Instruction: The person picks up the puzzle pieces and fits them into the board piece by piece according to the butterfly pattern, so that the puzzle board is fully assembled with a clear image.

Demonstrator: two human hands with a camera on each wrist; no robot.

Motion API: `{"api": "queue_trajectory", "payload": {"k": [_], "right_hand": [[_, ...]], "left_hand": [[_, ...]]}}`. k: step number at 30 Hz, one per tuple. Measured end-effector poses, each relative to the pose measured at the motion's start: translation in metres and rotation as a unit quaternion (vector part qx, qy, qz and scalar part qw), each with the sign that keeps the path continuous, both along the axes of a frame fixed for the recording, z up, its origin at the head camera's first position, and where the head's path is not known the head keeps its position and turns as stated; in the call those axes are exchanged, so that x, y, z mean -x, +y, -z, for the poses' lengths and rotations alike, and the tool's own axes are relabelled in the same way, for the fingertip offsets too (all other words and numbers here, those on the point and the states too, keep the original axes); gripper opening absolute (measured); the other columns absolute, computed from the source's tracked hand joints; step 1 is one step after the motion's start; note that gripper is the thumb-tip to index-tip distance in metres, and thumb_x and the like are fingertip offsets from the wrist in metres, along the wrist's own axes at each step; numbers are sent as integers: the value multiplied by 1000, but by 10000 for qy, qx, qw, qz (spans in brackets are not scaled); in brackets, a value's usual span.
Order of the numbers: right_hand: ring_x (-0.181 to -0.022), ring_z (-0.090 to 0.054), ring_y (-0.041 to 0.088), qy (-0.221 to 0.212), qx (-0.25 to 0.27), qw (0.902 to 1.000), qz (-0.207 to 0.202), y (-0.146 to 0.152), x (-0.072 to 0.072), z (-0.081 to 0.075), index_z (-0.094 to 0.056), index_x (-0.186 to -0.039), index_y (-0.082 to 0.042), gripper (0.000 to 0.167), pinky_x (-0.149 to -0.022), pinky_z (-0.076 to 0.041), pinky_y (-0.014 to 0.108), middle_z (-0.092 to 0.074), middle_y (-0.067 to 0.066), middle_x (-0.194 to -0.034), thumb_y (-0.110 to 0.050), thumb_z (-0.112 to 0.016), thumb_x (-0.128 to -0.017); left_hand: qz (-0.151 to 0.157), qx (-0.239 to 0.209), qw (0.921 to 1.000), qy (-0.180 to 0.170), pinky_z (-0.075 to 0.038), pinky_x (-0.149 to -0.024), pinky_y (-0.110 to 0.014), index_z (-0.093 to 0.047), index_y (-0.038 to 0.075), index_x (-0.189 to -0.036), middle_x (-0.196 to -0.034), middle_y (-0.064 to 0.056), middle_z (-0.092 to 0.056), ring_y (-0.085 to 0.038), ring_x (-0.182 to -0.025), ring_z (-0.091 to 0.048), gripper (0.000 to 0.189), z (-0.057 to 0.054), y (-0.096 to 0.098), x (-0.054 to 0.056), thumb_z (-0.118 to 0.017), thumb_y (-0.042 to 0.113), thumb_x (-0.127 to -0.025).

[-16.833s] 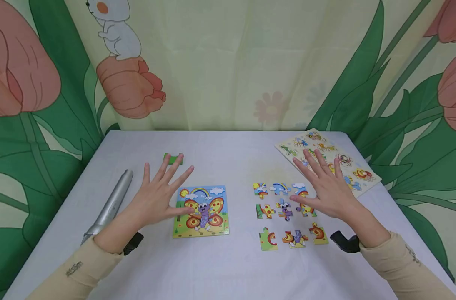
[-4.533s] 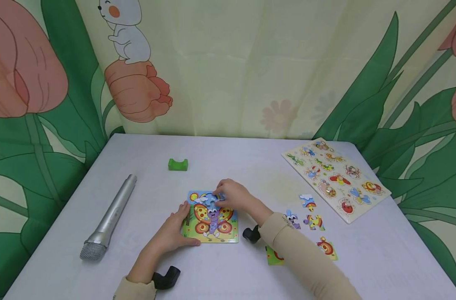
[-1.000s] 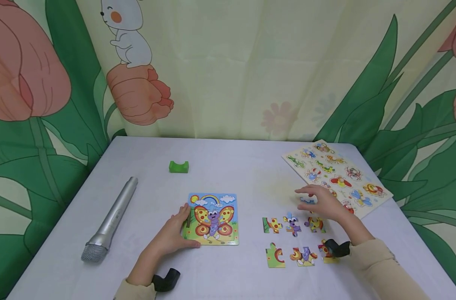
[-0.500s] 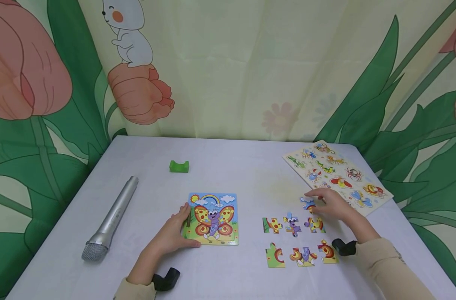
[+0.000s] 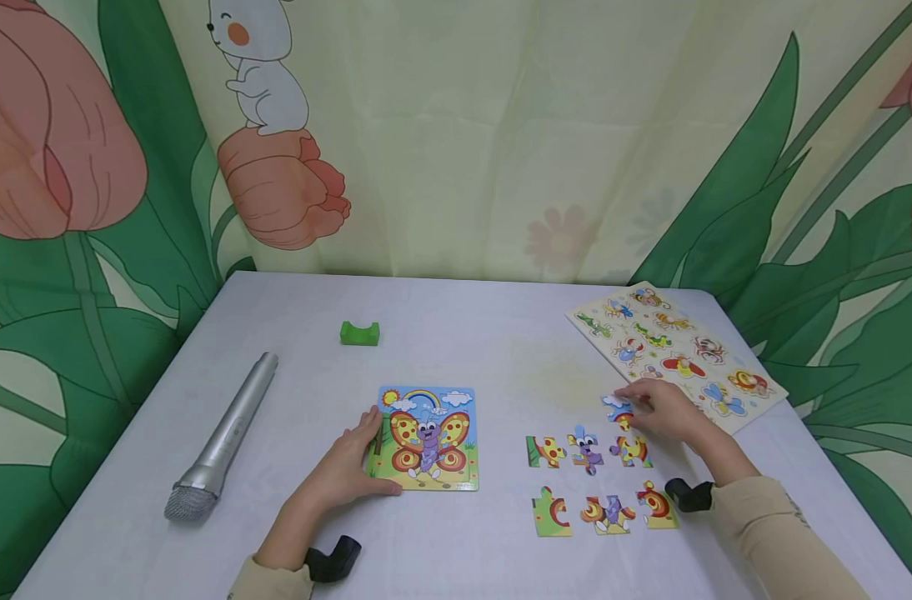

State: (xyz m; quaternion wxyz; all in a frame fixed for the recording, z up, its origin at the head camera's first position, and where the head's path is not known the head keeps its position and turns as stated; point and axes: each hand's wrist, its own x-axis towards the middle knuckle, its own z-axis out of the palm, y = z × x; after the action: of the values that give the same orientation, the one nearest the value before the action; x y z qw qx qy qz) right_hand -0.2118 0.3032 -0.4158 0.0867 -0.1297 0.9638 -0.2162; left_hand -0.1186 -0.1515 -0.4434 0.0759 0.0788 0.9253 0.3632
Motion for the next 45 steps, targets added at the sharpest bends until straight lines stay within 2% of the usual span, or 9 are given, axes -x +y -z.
{"api": "queue_trajectory", "payload": {"k": [12, 22, 27, 34, 45], "right_hand": [[-86, -49, 25, 58, -77, 9999, -34, 1, 0, -2, -66, -107, 0, 33, -76, -47, 41, -59, 16, -104, -4, -73, -74], [-89, -51, 26, 88, -78, 9998, -141, -4, 0, -10, -66, -109, -2, 35, -73, -47, 37, -60, 19, -110, -10, -74, -75], [-87, -52, 26, 238, 24, 9990, -373, -18, -1, -15, -67, -107, -2, 34, -71, -46, 37, -62, 16, -105, -12, -75, -75], [-89, -54, 26, 436, 123, 9964, -718, -42, 2, -16, -68, -105, -5, 33, -74, -47, 41, -62, 10, -102, -17, -75, -75], [-89, -54, 24, 412, 624, 9890, -1274, -87, 5, -13, -68, -107, -5, 33, -75, -47, 41, -60, 5, -99, -15, -74, -76]], "left_hand": [[-3, 39, 10000, 24, -18, -107, -52, -30, -7, -138, -147, -21, -23, -36, -135, -18, 107, 0, 1, 0, -86, 34, -57], [-1, 40, 10000, 19, -17, -108, -52, -30, -8, -138, -147, -21, -23, -35, -135, -18, 107, 0, 1, 0, -86, 34, -57], [-13, 21, 10000, -15, -17, -108, -52, -30, -8, -138, -147, -20, -22, -35, -135, -17, 107, 0, 1, 0, -86, 34, -57], [-58, 1, 10000, -52, -17, -108, -51, -30, -7, -139, -147, -20, -22, -34, -136, -17, 108, 1, 1, 0, -86, 36, -57], [-19, -37, 10000, -23, -16, -108, -51, -30, -7, -138, -147, -20, -22, -35, -136, -17, 108, 0, 0, 0, -86, 36, -57]]}}
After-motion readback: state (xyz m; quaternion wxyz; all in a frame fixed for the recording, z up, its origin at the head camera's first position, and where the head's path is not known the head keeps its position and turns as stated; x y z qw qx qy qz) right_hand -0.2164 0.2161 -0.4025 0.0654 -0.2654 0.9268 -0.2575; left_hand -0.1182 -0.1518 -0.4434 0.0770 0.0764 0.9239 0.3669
